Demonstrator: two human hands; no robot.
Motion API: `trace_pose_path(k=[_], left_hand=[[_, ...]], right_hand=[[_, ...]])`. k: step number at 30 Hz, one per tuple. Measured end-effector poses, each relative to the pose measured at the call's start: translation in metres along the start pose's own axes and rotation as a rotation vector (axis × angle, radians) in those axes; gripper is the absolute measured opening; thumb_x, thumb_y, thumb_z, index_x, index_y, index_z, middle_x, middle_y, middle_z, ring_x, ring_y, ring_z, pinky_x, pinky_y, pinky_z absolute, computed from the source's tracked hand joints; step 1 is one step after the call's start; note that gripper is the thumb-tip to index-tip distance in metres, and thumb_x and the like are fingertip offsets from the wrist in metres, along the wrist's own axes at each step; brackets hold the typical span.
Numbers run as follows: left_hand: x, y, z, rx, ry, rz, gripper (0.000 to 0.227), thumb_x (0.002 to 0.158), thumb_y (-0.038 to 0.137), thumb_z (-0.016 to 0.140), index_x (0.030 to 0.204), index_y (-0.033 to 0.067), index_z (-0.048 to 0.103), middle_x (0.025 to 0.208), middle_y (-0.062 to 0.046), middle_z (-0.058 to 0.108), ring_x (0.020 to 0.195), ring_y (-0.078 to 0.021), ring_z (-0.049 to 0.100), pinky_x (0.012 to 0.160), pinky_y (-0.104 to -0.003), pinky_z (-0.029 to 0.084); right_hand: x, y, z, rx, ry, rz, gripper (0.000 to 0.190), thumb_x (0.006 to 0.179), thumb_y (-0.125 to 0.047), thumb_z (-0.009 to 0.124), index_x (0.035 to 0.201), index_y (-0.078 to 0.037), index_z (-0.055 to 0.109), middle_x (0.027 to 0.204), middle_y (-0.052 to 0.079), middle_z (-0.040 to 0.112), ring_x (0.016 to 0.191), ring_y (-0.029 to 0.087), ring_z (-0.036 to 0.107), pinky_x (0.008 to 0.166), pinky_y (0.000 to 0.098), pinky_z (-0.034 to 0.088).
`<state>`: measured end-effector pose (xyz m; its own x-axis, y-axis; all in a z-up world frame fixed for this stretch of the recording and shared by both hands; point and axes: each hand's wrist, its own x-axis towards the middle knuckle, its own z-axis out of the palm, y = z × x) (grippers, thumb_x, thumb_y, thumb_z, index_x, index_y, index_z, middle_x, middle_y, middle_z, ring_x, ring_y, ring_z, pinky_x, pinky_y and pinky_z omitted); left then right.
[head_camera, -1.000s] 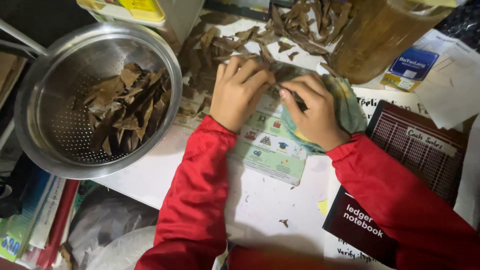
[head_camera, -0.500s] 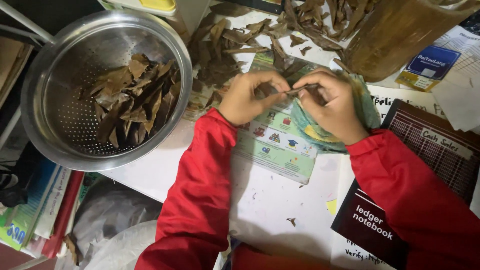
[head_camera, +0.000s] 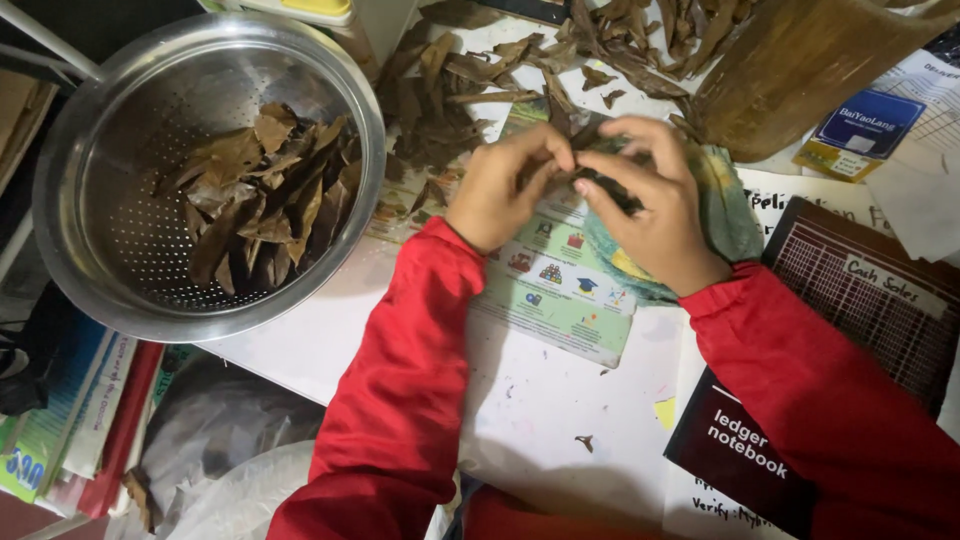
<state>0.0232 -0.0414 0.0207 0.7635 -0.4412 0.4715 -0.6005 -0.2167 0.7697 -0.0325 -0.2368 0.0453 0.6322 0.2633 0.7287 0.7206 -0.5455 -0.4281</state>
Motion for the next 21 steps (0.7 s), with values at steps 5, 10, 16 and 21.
trace_pose_path(k=[5, 10, 16, 21], left_hand=[[0.001, 0.001, 0.004, 0.087, -0.005, 0.088, 0.01, 0.088, 0.006, 0.066, 0.095, 0.014, 0.065, 0.082, -0.01, 0.072, 0.081, -0.035, 0.071, 0.077, -0.043, 0.057], [-0.002, 0.013, 0.006, 0.189, -0.053, 0.067, 0.008, 0.091, 0.007, 0.061, 0.096, 0.0137, 0.063, 0.09, -0.014, 0.069, 0.087, -0.0409, 0.07, 0.077, -0.051, 0.057], [-0.004, 0.015, 0.006, 0.299, -0.02, 0.015, 0.011, 0.089, 0.012, 0.062, 0.096, 0.0204, 0.062, 0.09, -0.009, 0.068, 0.089, -0.0374, 0.071, 0.078, -0.05, 0.058], [-0.002, 0.009, -0.003, 0.196, -0.049, 0.036, 0.012, 0.082, 0.003, 0.067, 0.092, 0.0098, 0.069, 0.085, -0.016, 0.073, 0.086, -0.0425, 0.072, 0.076, -0.052, 0.059]], right_hand=[[-0.004, 0.0, 0.0, -0.173, -0.001, -0.084, 0.022, 0.093, -0.011, 0.084, 0.112, -0.006, 0.076, 0.122, 0.013, 0.055, 0.104, 0.033, 0.051, 0.085, 0.0398, 0.047], [-0.008, 0.006, 0.0, -0.184, -0.023, -0.063, 0.019, 0.094, -0.017, 0.085, 0.106, -0.007, 0.074, 0.113, 0.009, 0.053, 0.101, 0.031, 0.048, 0.087, 0.0415, 0.045], [-0.017, 0.019, 0.009, -0.198, -0.078, -0.122, 0.015, 0.091, -0.01, 0.083, 0.091, -0.009, 0.068, 0.104, 0.009, 0.058, 0.097, 0.033, 0.053, 0.087, 0.0432, 0.047], [-0.014, 0.016, 0.009, -0.11, -0.14, -0.114, 0.022, 0.093, -0.021, 0.082, 0.09, -0.009, 0.064, 0.092, 0.007, 0.065, 0.089, 0.031, 0.06, 0.083, 0.043, 0.048]])
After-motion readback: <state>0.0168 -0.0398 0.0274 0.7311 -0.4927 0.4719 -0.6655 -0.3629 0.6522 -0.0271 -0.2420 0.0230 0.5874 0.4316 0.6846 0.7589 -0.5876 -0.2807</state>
